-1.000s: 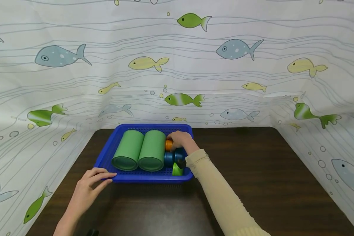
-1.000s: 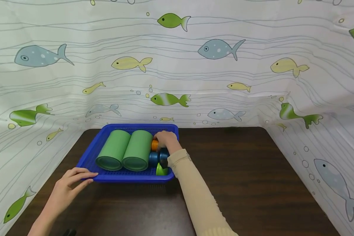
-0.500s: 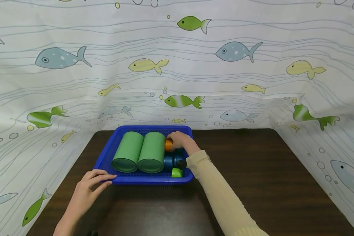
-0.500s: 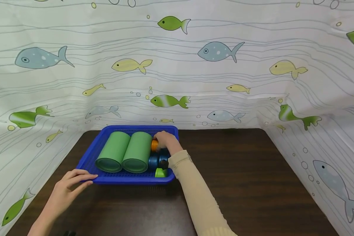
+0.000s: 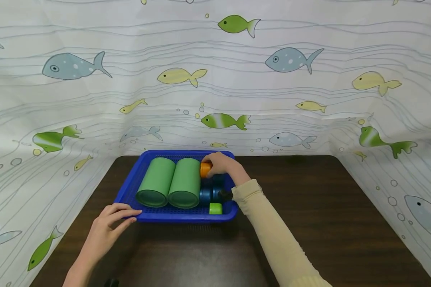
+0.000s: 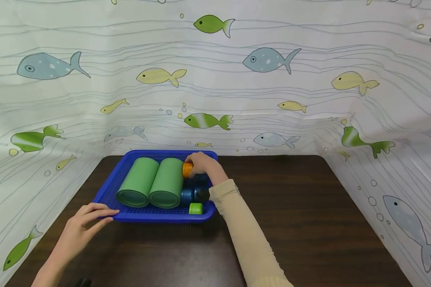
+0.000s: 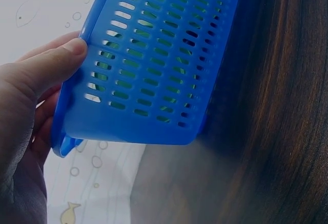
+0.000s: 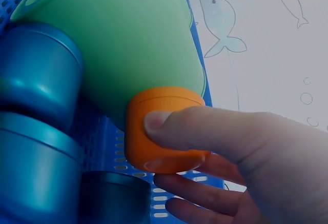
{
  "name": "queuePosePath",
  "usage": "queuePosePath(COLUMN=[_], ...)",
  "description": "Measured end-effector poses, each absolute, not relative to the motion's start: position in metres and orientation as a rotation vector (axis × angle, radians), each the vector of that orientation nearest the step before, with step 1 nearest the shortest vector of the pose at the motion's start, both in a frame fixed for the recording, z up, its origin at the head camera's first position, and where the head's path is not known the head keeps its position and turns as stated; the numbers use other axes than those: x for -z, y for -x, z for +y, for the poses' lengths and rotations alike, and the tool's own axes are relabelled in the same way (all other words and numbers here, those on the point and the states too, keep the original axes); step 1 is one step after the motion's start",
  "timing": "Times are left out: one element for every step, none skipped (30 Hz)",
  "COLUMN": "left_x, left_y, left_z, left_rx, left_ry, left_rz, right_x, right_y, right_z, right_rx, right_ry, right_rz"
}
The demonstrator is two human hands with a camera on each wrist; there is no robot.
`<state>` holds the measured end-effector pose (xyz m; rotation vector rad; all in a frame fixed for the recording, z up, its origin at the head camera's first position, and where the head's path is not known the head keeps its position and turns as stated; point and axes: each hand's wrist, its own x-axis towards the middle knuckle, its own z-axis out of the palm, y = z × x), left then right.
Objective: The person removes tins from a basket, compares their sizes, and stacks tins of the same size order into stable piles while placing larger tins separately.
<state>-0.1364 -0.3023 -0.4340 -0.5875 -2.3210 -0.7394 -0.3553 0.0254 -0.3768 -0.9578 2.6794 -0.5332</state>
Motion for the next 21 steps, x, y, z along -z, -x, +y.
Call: queuePosePath(left_x=[0.434, 0.434, 0.433, 0.433, 0.433, 0.434, 0.434, 0.434, 0.434, 0.434, 0.434, 0.434, 0.434, 0.433, 0.433, 0.433, 0.433, 0.433, 0.434, 0.434, 0.434], left_y=[0.137, 0.138, 0.138, 0.138, 0.138, 0.138, 0.137, 0.137, 0.137, 0.137, 0.137, 0.137, 0.137, 0.137, 0.137, 0.137, 0.137, 0.137, 0.137, 0.137, 0.136], left_z=[-0.302, -0.302, -0.302, -0.302, -0.302, -0.302, -0.302, -0.302, -0.302, -0.302, -0.302, -0.303, -0.303, -0.303, -0.303, -0.303, -0.303, -0.302, -0.303, -0.302, -0.302], left_rx=[0.743, 0.746, 0.746, 0.744, 0.744, 0.741, 0.735, 0.737, 0.735, 0.738, 0.739, 0.742, 0.747, 0.752, 0.752, 0.755, 0.754, 0.753, 0.750, 0.750, 0.755], left_ry=[0.585, 0.582, 0.577, 0.576, 0.576, 0.578, 0.577, 0.577, 0.580, 0.581, 0.582, 0.582, 0.581, 0.580, 0.580, 0.576, 0.575, 0.573, 0.572, 0.571, 0.567], left_rz=[-2.328, -2.333, -2.339, -2.340, -2.339, -2.337, -2.339, -2.336, -2.332, -2.331, -2.330, -2.329, -2.329, -2.328, -2.328, -2.330, -2.328, -2.328, -2.327, -2.329, -2.332], right_x=[0.376, 0.375, 0.374, 0.374, 0.374, 0.373, 0.373, 0.372, 0.371, 0.370, 0.368, 0.366, 0.364, 0.362, 0.361, 0.359, 0.358, 0.357, 0.356, 0.356, 0.356], right_y=[0.356, 0.356, 0.356, 0.356, 0.356, 0.356, 0.356, 0.356, 0.355, 0.354, 0.354, 0.353, 0.352, 0.351, 0.351, 0.350, 0.350, 0.350, 0.350, 0.350, 0.349], right_z=[0.027, 0.028, 0.029, 0.030, 0.031, 0.032, 0.034, 0.035, 0.037, 0.039, 0.040, 0.042, 0.045, 0.047, 0.049, 0.051, 0.053, 0.055, 0.058, 0.060, 0.063], right_rx=[0.542, 0.548, 0.552, 0.558, 0.560, 0.570, 0.581, 0.599, 0.616, 0.642, 0.664, 0.690, 0.717, 0.743, 0.755, 0.772, 0.793, 0.815, 0.837, 0.862, 0.891], right_ry=[0.959, 0.962, 0.965, 0.970, 0.981, 0.995, 1.009, 1.020, 1.030, 1.038, 1.049, 1.058, 1.061, 1.069, 1.084, 1.097, 1.106, 1.113, 1.117, 1.122, 1.120], right_rz=[2.677, 2.674, 2.674, 2.672, 2.669, 2.663, 2.657, 2.650, 2.644, 2.636, 2.634, 2.630, 2.625, 2.618, 2.617, 2.611, 2.603, 2.590, 2.581, 2.577, 2.575])
